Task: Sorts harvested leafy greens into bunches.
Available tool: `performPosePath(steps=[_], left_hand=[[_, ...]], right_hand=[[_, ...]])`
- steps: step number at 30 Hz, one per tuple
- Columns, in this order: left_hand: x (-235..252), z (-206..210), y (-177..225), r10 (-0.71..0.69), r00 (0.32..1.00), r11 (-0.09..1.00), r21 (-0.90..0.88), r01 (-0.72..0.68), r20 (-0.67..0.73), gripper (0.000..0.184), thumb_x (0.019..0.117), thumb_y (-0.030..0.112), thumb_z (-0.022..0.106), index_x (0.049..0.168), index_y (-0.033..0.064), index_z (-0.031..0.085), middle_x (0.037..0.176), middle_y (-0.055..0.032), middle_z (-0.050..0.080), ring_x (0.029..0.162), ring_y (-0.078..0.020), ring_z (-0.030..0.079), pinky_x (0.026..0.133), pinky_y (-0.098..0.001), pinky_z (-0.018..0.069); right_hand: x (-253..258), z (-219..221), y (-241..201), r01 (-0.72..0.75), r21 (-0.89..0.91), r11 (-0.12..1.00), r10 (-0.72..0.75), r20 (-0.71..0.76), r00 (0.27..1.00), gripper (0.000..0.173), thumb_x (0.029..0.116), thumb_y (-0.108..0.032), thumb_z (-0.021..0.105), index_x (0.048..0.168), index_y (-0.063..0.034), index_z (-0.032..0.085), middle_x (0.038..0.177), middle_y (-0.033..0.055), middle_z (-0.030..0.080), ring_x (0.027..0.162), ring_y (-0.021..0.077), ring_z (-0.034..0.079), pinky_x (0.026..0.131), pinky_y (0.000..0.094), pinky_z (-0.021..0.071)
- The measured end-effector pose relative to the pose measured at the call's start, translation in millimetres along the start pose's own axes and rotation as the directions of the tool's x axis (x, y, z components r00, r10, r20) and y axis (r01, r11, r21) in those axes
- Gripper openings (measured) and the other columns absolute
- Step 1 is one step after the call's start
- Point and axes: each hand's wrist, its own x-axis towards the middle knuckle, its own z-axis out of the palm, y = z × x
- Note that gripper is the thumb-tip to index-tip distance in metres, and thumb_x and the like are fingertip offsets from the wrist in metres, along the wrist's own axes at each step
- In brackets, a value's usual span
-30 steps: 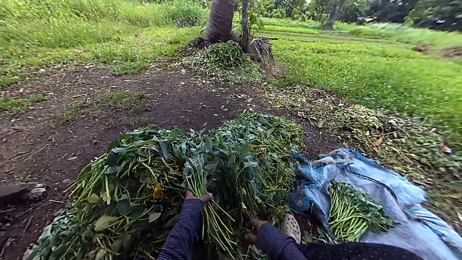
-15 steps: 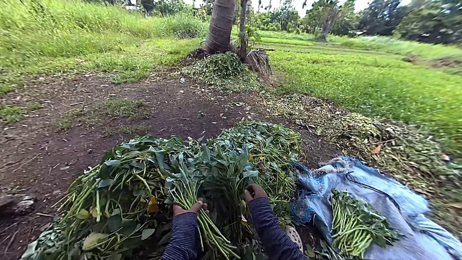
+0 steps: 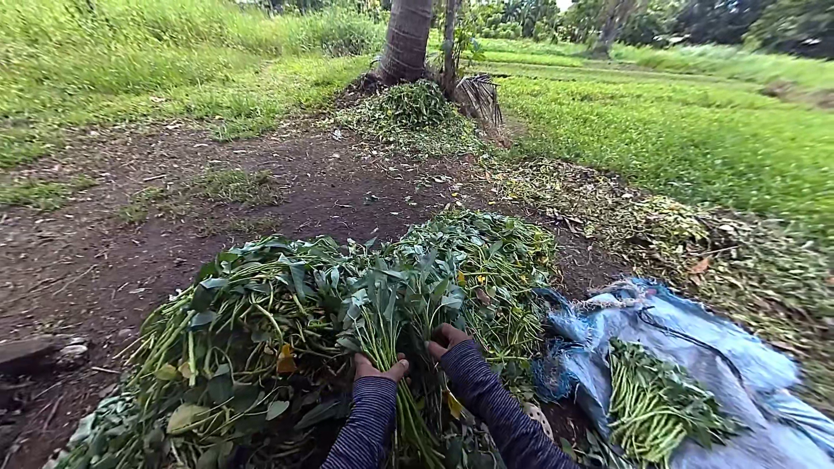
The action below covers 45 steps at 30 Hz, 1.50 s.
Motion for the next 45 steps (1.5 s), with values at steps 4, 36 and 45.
performPosePath(steps=[4, 36, 45], left_hand=[[8.5, -4.6, -1.0, -0.061, 0.996, 0.987, -0.155, 0.052, -0.057, 0.096, 0.0799, -0.016, 0.075, 0.153, 0.0068, 0.017, 0.103, -0.0190, 0.067, 0.070, -0.0272, 0.071, 0.054, -0.0408, 0.0597], [27.0, -33.9, -15.0, 0.042, 0.993, 0.994, 0.100, -0.053, 0.112, 0.094, 0.0751, -0.008, 0.085, 0.150, 0.0004, 0.029, 0.119, -0.0207, 0.067, 0.100, -0.0249, 0.072, 0.089, -0.0393, 0.0601], [27.1, -44.2, -4.7, 0.000, 0.999, 0.998, 0.061, -0.003, 0.045, 0.086, 0.0808, -0.004, 0.083, 0.149, -0.0012, 0.030, 0.112, -0.0196, 0.069, 0.090, -0.0246, 0.074, 0.079, -0.0396, 0.0626]], right_hand=[[2.6, 8.0, 11.7, 0.047, 0.057, 0.997, -0.046, -0.008, 0.999, 0.037, 0.1014, -0.026, 0.063, 0.124, 0.0032, 0.063, 0.116, 0.0190, 0.069, 0.107, 0.0246, 0.068, 0.100, 0.0420, 0.0512], [-18.2, 10.7, 57.6, -0.063, 0.475, 0.878, 0.085, -0.024, 0.996, 0.026, 0.1068, -0.020, 0.054, 0.116, 0.0040, 0.054, 0.088, 0.0096, 0.063, 0.068, 0.0164, 0.064, 0.066, 0.0337, 0.0578], [-17.9, 14.0, 69.3, -0.017, 0.392, 0.920, 0.054, -0.085, 0.995, 0.047, 0.1059, -0.019, 0.055, 0.149, -0.0021, 0.044, 0.143, 0.0174, 0.056, 0.113, 0.0273, 0.068, 0.092, 0.0440, 0.0590]])
